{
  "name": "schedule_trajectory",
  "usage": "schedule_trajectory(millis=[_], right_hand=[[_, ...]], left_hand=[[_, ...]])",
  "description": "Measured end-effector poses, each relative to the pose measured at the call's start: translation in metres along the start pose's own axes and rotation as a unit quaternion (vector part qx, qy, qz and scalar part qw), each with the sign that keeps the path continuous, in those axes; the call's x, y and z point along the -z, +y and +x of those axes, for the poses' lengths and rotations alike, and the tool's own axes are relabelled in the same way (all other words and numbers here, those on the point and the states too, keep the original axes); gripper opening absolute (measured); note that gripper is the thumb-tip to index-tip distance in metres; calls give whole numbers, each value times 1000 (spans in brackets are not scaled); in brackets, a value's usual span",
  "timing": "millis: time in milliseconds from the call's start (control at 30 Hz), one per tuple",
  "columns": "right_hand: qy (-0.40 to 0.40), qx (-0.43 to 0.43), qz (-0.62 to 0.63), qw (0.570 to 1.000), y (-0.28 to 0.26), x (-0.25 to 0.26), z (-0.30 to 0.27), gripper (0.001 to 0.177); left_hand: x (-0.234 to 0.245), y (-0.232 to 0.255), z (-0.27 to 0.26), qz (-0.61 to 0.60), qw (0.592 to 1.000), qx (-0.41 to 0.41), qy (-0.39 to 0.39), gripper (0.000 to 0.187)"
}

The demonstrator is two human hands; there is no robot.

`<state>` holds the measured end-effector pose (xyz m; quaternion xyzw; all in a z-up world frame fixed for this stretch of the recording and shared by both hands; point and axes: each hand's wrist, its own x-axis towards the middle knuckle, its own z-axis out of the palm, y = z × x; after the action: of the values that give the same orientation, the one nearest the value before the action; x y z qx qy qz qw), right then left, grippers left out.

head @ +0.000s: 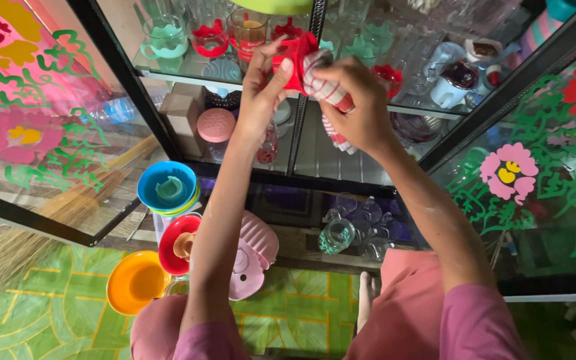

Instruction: The person wipes various plastic bowls, cups, and a glass jar with a striped cloth while sitting on the floor.

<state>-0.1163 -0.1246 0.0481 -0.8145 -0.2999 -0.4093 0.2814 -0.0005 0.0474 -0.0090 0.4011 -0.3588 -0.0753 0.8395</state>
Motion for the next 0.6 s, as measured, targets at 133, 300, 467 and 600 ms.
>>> schedule_trajectory(millis=[133, 300, 467, 600], right_hand=[[-31, -13, -48, 998, 1, 5, -1, 46], [87, -2, -141, 986, -1, 21, 5, 61], [32, -10, -83, 996, -16, 2, 4, 54], [44, -21, -64, 997, -11, 6, 6, 39]], left_hand=[[5, -2, -1, -16, 999, 29, -2, 44], [0, -4, -6, -71, 994, 72, 28, 48], [-8, -17, -9, -87, 991, 97, 11, 39], [-7, -18, -10, -68, 993, 98, -23, 30]])
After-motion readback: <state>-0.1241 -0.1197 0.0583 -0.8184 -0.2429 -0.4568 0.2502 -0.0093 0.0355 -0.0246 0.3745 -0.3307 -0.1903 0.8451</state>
